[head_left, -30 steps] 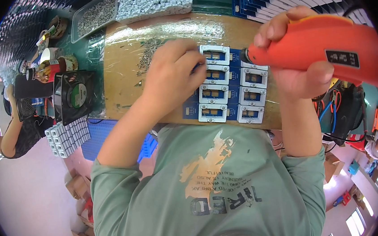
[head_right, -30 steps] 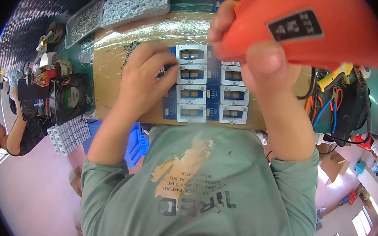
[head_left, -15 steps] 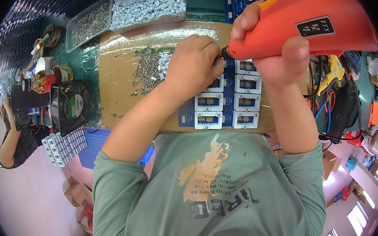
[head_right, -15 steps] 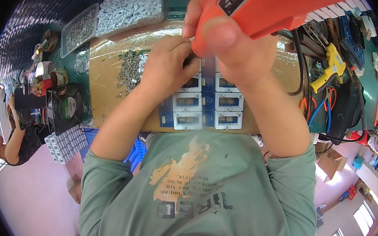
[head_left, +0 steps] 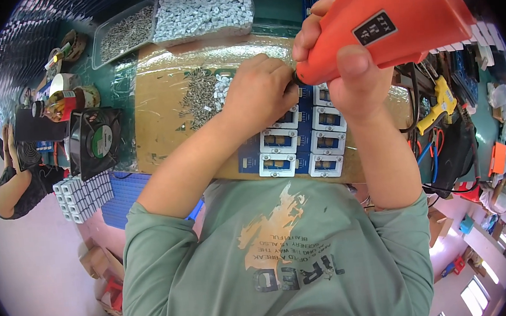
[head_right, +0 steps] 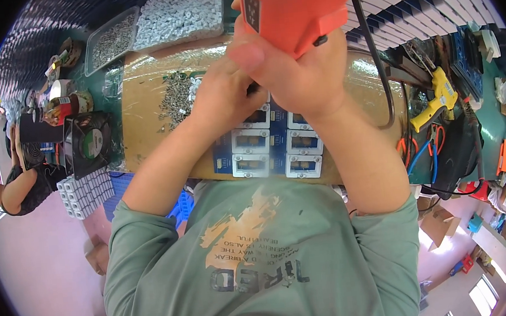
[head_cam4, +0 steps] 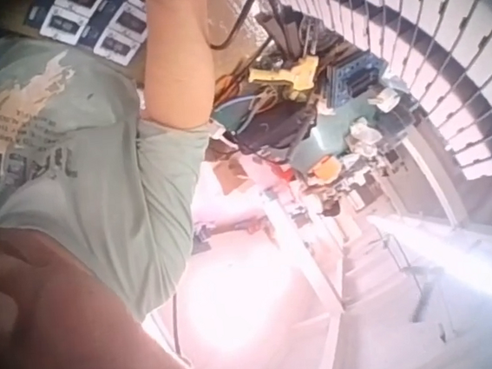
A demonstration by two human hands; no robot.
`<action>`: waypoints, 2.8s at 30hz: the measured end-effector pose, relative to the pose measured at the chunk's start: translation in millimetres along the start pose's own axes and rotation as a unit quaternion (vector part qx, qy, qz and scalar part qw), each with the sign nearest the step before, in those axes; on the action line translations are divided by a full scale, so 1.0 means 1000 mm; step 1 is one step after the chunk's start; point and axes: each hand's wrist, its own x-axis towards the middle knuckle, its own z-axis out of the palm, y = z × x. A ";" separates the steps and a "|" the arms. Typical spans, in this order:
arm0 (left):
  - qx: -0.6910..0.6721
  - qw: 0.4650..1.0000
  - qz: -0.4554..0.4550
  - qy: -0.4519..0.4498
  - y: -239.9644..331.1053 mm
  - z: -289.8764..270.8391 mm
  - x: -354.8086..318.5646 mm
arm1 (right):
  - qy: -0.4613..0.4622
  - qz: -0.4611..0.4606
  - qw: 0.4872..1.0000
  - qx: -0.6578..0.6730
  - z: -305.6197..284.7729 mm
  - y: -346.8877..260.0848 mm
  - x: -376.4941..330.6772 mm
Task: The person assembles LED panel fixtures by placing circuit boards and plastic housings into frames, then securing them with screws using an electric screwdriver.
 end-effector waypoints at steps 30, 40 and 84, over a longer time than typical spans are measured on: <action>0.095 0.985 -0.131 -0.067 0.002 -0.091 -0.094 | 0.043 0.061 0.997 0.033 -0.026 -0.005 -0.056; 0.140 0.984 -0.081 -0.077 0.011 -0.090 -0.093 | 0.055 0.068 0.996 0.022 -0.026 -0.006 -0.053; 0.141 0.981 -0.123 -0.044 0.014 -0.086 -0.102 | 0.056 -0.022 0.997 0.055 -0.024 0.003 -0.048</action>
